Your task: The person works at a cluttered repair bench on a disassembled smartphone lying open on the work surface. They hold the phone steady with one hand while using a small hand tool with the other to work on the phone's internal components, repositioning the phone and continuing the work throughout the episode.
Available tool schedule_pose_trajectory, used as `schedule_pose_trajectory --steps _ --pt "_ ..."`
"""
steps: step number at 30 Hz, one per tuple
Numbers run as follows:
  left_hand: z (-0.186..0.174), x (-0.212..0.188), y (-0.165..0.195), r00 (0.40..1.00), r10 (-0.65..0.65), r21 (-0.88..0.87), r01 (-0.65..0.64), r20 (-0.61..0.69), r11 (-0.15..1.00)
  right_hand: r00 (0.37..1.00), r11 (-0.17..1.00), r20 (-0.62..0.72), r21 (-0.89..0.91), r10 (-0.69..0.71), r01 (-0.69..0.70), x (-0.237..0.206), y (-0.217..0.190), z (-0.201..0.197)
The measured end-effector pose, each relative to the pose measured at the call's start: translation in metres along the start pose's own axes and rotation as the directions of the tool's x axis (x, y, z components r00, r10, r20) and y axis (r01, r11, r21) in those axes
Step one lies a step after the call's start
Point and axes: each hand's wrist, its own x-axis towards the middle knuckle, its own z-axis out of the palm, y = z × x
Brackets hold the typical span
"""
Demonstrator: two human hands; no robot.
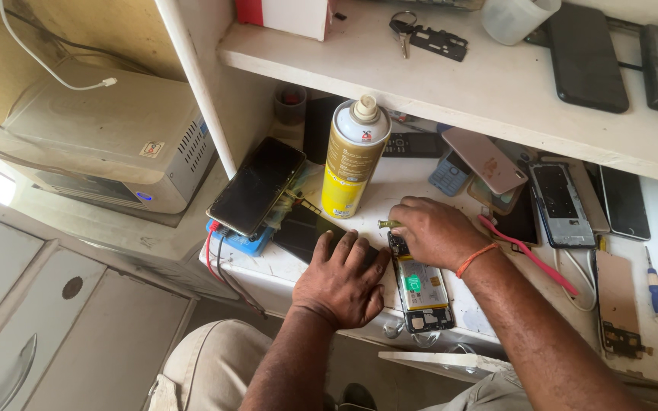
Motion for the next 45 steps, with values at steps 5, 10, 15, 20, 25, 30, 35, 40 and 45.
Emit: schedule_pose_trajectory --steps 5,10,15,20,25,30,35,40,45 --pt "0.000 0.001 0.000 1.000 0.001 0.013 -0.001 0.008 1.000 0.997 0.990 0.041 0.117 0.072 -0.077 0.002 0.004 -0.002" --pt "0.001 0.000 -0.001 1.000 0.010 0.001 -0.010 -0.024 1.000 0.987 0.973 0.100 0.177 0.130 -0.146 0.003 0.007 -0.003" --pt "0.002 0.000 0.000 1.000 0.005 0.008 -0.005 -0.005 1.000 0.995 0.969 0.074 0.234 0.069 -0.084 0.004 0.011 -0.003" --pt "0.002 0.000 0.000 1.000 0.001 0.011 -0.001 0.001 1.000 0.994 0.971 0.093 0.227 0.061 -0.081 0.003 0.011 -0.004" --pt "0.001 0.000 0.000 1.000 0.002 0.012 -0.002 0.002 1.000 0.988 0.982 0.143 0.163 0.066 -0.090 0.006 0.008 -0.005" --pt "0.001 0.000 0.000 1.000 -0.003 0.010 0.003 0.013 1.000 0.981 0.993 0.181 0.083 0.066 -0.082 0.012 0.008 -0.003" --pt "0.001 0.000 0.000 1.000 -0.004 0.023 0.003 0.023 1.000 0.977 0.990 0.193 0.095 0.086 -0.106 0.017 0.010 0.000" --pt "0.001 0.000 0.001 1.000 0.000 0.018 0.000 0.015 1.000 0.940 0.951 0.263 0.157 0.219 -0.265 0.023 0.008 0.000" --pt "0.001 0.000 0.000 1.000 -0.005 0.011 0.005 0.020 1.000 0.933 0.937 0.275 0.195 0.232 -0.291 0.031 0.016 0.005"
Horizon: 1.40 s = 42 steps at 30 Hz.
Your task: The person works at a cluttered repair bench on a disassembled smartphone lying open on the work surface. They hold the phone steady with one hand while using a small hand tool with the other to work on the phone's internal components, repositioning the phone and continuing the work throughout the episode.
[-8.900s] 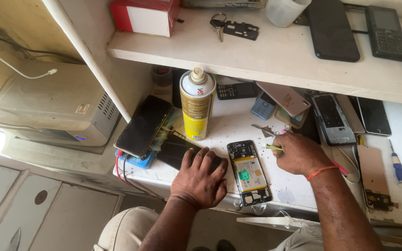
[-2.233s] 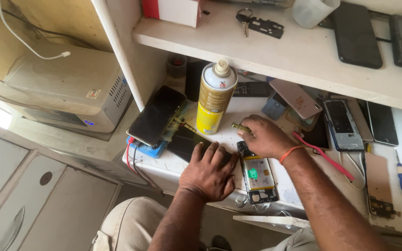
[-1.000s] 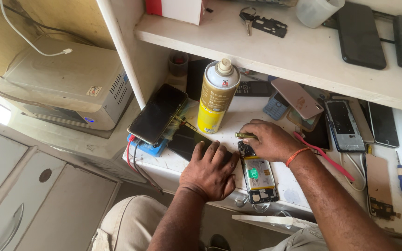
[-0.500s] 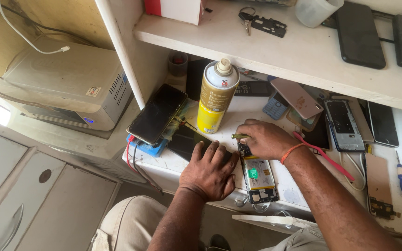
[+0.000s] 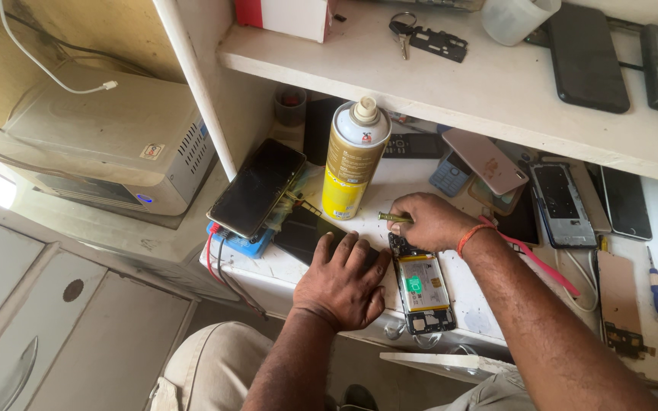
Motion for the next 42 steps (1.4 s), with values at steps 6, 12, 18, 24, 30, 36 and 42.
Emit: schedule_pose_trajectory --steps 6,12,18,24,30,36,42 --pt "0.001 0.000 -0.001 1.000 0.009 0.013 -0.009 -0.019 1.000 1.000 1.000 0.017 -0.009 0.000 0.001 0.011 0.016 0.004" --pt "0.001 -0.001 -0.001 1.000 0.004 0.010 -0.004 -0.004 1.000 0.999 0.998 0.005 0.040 0.040 -0.040 0.010 0.020 0.007" --pt "0.003 -0.001 -0.001 1.000 -0.001 -0.004 0.001 0.015 1.000 0.962 0.964 -0.258 0.266 0.088 -0.017 -0.012 0.029 0.001" --pt "0.007 -0.002 -0.003 0.999 0.000 -0.022 0.001 0.041 1.000 0.794 0.676 -0.572 0.670 0.208 0.306 -0.066 0.043 0.005" --pt "0.005 -0.002 -0.002 1.000 0.019 -0.021 -0.019 -0.024 1.000 0.758 0.668 -0.628 0.642 0.176 0.377 -0.049 0.023 0.034" --pt "0.004 -0.003 -0.003 0.999 0.019 -0.036 -0.021 -0.047 0.999 0.674 0.787 -0.730 0.480 0.113 0.388 -0.047 0.002 0.042" --pt "0.003 -0.003 -0.003 0.999 0.022 -0.032 -0.024 -0.047 0.999 0.640 0.912 -0.769 0.253 -0.012 0.322 -0.056 -0.006 0.041"
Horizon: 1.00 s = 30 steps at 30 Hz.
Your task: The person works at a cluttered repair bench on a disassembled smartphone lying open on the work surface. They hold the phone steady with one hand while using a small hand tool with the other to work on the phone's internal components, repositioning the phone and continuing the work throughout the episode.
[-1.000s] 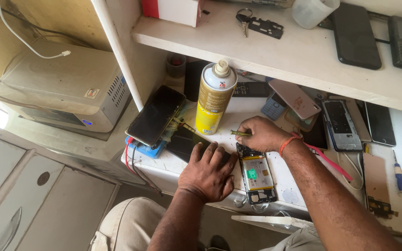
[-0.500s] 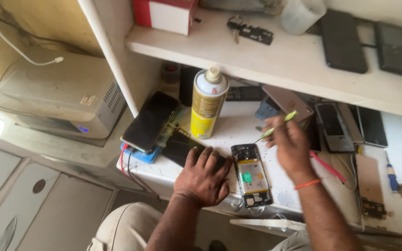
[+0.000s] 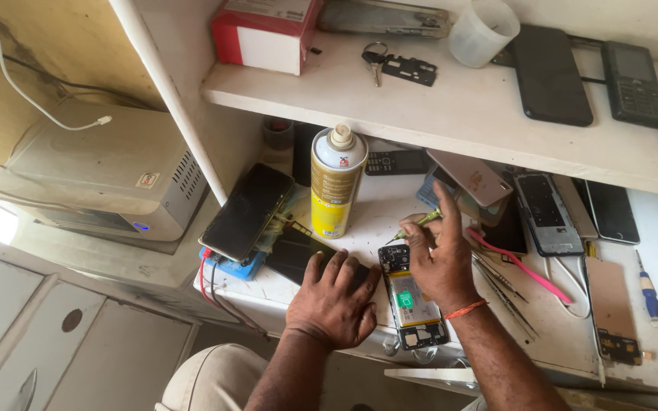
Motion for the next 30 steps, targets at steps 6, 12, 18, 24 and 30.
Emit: schedule_pose_trajectory --steps 6,12,18,24,30 --pt "-0.0007 0.0002 0.0005 1.000 -0.001 -0.003 0.001 0.012 1.000 0.999 1.000 0.044 0.024 -0.017 0.016 -0.0007 -0.0001 0.0020" --pt "-0.0015 0.0004 0.0010 1.000 -0.010 0.013 0.010 0.027 1.000 0.997 0.999 0.072 -0.001 -0.034 0.035 -0.0010 0.0004 0.0023" --pt "-0.0009 0.0008 0.0013 0.999 -0.013 0.017 0.013 0.040 1.000 0.997 1.000 0.078 -0.001 -0.014 0.014 -0.0007 0.0002 0.0023" --pt "-0.0017 0.0006 0.0015 1.000 -0.012 0.014 0.012 0.027 1.000 0.995 1.000 0.093 -0.006 0.022 -0.022 -0.0005 -0.0001 0.0028" --pt "-0.0020 0.0010 0.0017 0.999 -0.016 0.028 0.015 0.045 1.000 0.997 1.000 0.082 0.011 -0.003 0.002 -0.0004 0.0013 0.0025"
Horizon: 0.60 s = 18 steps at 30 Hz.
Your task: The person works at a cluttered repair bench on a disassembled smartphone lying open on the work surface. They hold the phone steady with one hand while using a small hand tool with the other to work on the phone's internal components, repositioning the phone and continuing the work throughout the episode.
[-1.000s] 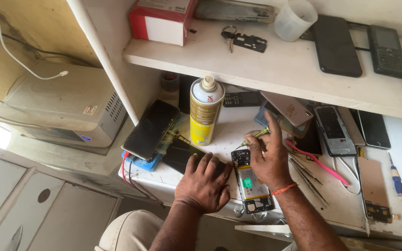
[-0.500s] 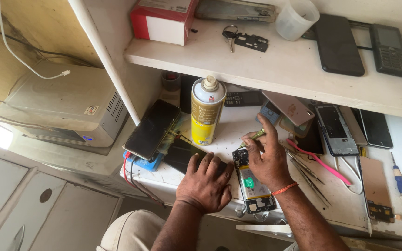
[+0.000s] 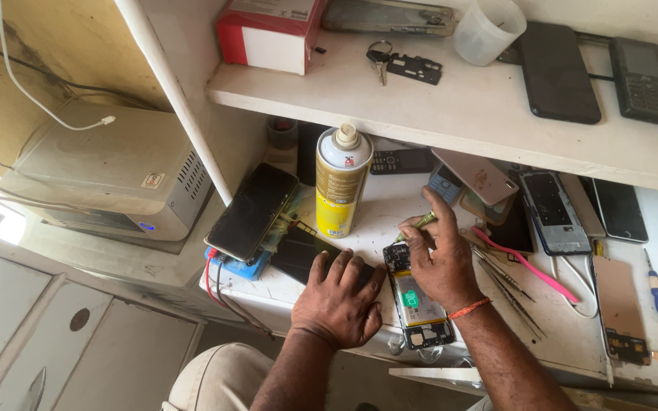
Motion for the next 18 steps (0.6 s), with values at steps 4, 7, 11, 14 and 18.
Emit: schedule_pose_trajectory --steps 4,7,11,14,18 --pt "-0.0001 -0.0006 -0.0004 1.000 0.002 -0.004 -0.002 -0.005 1.000 1.000 1.000 0.001 0.003 0.001 -0.001 0.0000 0.0002 0.0006" --pt "0.0004 -0.0009 0.0000 1.000 -0.002 -0.003 0.002 0.012 1.000 1.000 1.000 0.007 0.001 -0.001 0.001 -0.0004 0.0002 0.0007" --pt "0.0008 0.0000 -0.0003 1.000 -0.003 0.005 0.003 0.019 1.000 1.000 1.000 0.007 -0.001 0.003 -0.003 0.0000 -0.0001 0.0004" --pt "0.0002 -0.0001 -0.0004 1.000 -0.002 0.005 0.002 0.020 1.000 1.000 1.000 0.003 0.004 -0.006 0.006 0.0006 -0.0019 0.0003" --pt "-0.0005 0.0001 -0.0001 1.000 0.001 0.001 -0.001 0.008 1.000 1.000 1.000 -0.003 -0.021 -0.019 0.019 0.0017 -0.0071 -0.0009"
